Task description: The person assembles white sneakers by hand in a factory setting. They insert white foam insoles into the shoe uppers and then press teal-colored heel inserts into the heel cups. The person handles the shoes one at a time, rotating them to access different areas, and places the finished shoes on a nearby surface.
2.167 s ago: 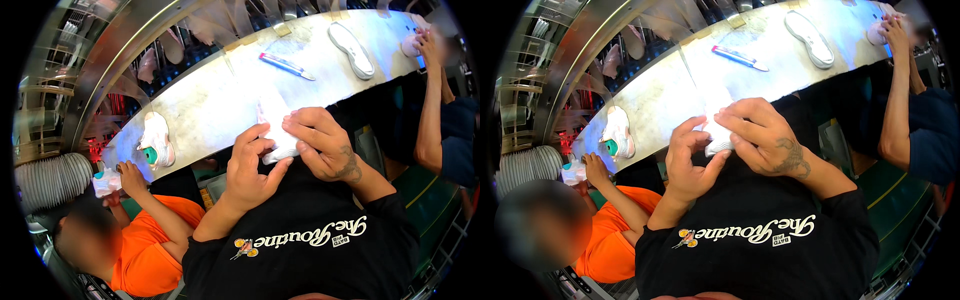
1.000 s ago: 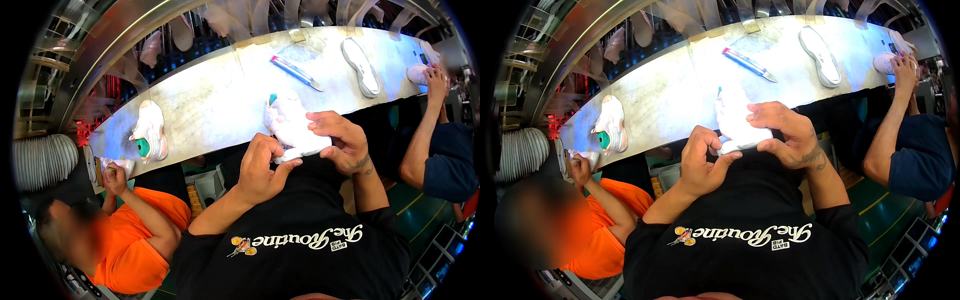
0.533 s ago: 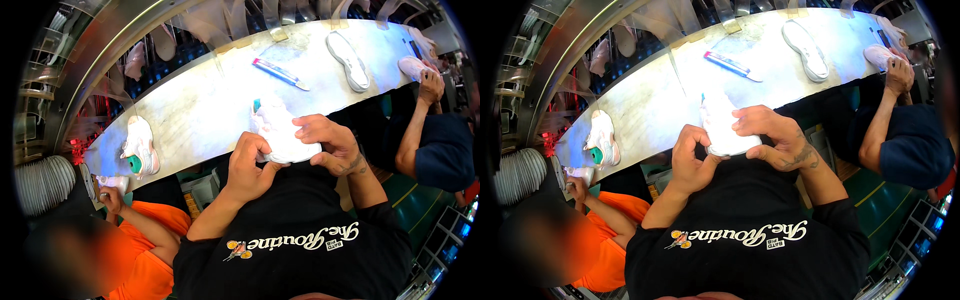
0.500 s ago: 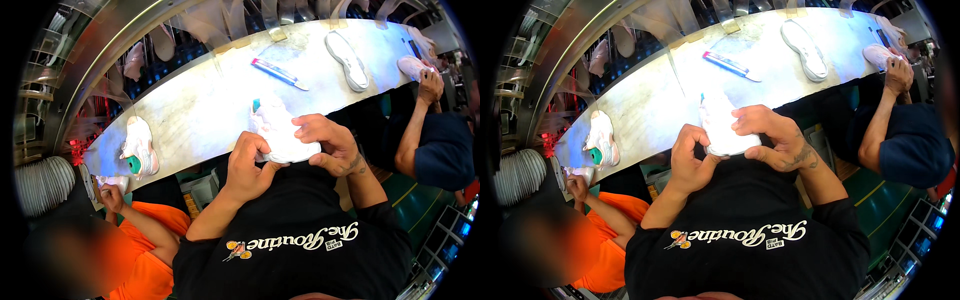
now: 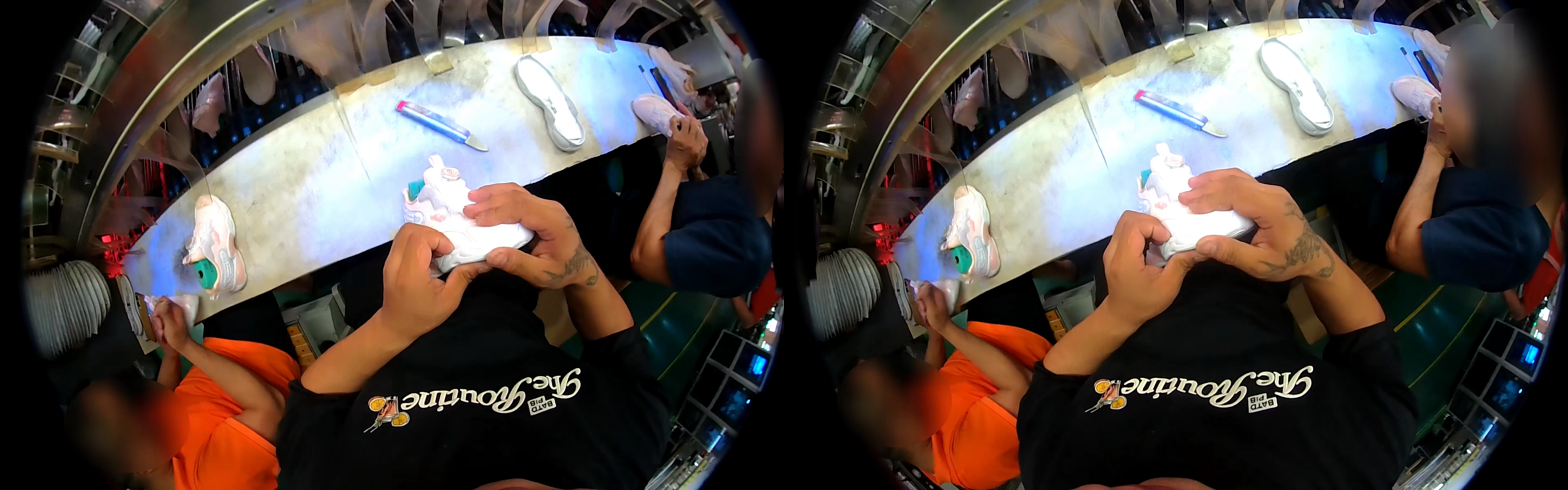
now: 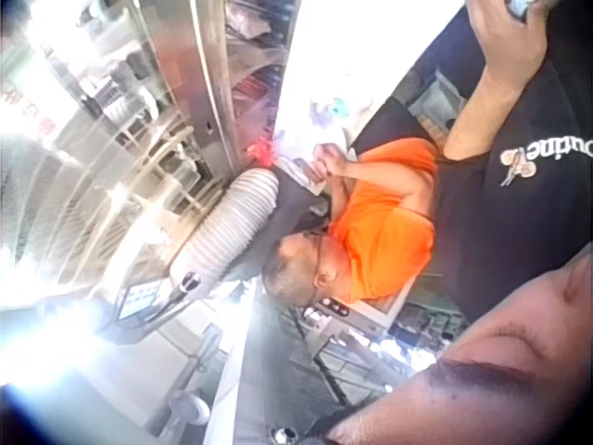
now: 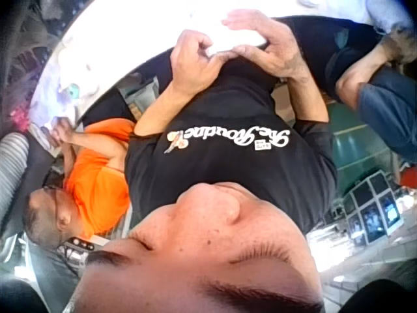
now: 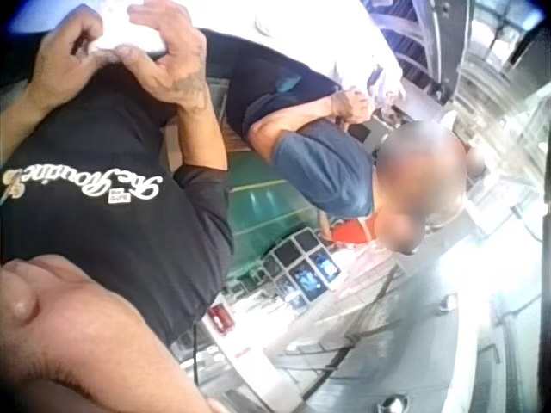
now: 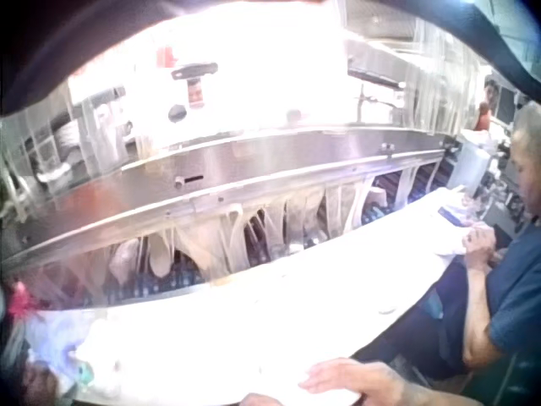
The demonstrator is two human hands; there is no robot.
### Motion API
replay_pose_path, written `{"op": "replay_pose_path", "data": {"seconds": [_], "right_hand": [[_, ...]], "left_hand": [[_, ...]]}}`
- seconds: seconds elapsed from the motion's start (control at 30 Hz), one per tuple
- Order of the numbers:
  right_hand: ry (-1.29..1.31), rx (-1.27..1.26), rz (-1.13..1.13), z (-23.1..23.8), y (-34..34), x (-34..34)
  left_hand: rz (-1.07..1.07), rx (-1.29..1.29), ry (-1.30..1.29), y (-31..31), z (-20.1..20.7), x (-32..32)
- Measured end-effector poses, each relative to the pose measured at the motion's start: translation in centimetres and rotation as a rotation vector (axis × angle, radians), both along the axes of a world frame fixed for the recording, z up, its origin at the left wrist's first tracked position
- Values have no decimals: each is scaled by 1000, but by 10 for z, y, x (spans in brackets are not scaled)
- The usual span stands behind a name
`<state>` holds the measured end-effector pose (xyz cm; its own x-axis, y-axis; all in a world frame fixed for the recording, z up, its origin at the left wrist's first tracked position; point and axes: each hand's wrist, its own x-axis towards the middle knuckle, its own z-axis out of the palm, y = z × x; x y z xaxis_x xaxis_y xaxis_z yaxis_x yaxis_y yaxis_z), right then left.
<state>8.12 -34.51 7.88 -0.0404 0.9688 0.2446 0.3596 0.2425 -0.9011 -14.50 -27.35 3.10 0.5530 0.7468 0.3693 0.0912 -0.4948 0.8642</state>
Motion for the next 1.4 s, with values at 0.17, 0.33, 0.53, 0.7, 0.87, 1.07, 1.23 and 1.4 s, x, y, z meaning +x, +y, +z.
{"op": "replay_pose_path", "data": {"seconds": [0.17, 0.33, 0.53, 0.7, 0.87, 1.07, 1.23, 1.4], "right_hand": [[-13, -88, -68, -6, 6, -2], [-46, -48, -12, -10, 14, 6], [7, -58, 9, -13, 14, 7], [23, -71, -2, -12, 9, 3], [-59, -63, 30, -5, 5, 6], [-553, -288, -239, 24, -16, -4], [-601, -297, -209, -16, -13, 12], [-310, -148, -137, -3, -27, 16]], "left_hand": [[15, 47, -1, 0, -11, -5], [-46, -5, -1, -2, -10, -12], [-58, -13, 12, 12, -14, -11], [-72, 47, 77, 22, -17, -15], [-179, 113, 71, 44, -19, -2], [-133, 266, 177, 18, -33, 17], [-137, 206, 86, 9, -41, 34], [-240, 259, 43, 32, -39, 14]]}}
